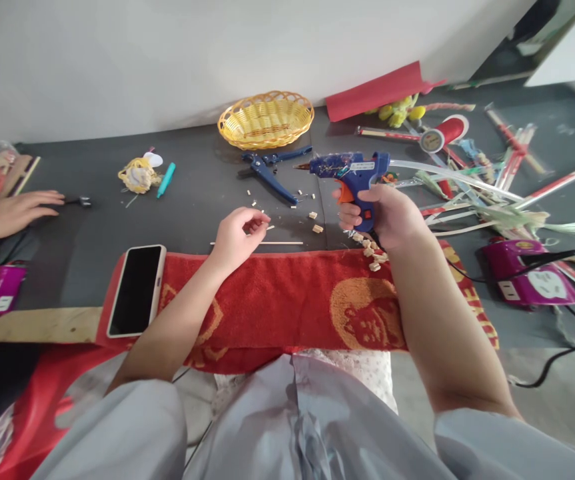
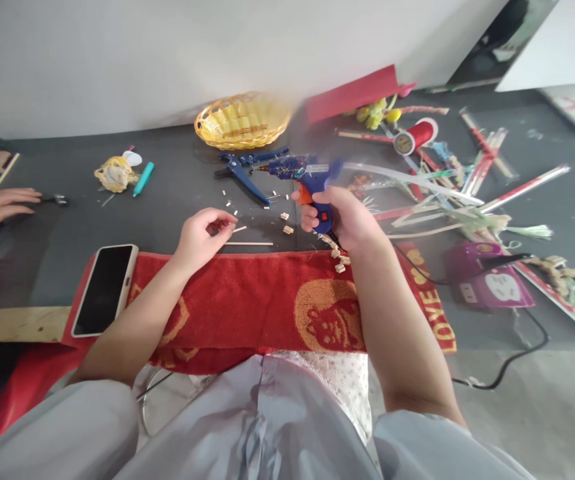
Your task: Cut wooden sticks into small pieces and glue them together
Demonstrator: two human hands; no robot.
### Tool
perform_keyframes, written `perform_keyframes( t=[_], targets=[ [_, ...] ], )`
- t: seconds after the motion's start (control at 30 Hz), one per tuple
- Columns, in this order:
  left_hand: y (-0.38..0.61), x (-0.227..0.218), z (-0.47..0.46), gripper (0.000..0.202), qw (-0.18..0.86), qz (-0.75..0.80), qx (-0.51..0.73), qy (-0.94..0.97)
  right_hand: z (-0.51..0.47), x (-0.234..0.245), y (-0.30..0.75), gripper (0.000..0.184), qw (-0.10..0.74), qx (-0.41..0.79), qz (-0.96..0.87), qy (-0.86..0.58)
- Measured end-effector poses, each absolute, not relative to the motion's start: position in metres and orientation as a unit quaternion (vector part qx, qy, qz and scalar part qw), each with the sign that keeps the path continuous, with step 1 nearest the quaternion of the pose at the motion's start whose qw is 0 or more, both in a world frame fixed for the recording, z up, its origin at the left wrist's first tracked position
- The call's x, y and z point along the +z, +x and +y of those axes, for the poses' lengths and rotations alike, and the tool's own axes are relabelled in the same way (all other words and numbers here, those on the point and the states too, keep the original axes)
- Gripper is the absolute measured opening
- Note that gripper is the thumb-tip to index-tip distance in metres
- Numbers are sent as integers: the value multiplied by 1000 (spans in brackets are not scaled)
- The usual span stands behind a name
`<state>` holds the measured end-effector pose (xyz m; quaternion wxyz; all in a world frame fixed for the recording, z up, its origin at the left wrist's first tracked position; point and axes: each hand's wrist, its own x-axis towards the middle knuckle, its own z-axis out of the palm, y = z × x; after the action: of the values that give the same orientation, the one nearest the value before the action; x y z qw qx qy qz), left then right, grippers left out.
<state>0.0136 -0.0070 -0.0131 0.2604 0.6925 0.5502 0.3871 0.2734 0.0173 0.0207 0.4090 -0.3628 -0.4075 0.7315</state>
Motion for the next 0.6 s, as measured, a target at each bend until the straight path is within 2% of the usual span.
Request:
perform_keyframes(
  t=[0.17, 0.4, 0.6],
  targets=[
    [16, -14, -7, 13, 314, 556, 384, 667, 15, 19, 271, 16, 417, 718, -419, -367],
    [21, -14, -8, 16, 493, 534, 442, 526, 12, 19, 266, 15, 378, 727, -437, -371],
    [22, -14, -7, 24, 500, 515, 495, 490, 12, 18, 268, 15, 330, 722, -479, -374]
  ],
)
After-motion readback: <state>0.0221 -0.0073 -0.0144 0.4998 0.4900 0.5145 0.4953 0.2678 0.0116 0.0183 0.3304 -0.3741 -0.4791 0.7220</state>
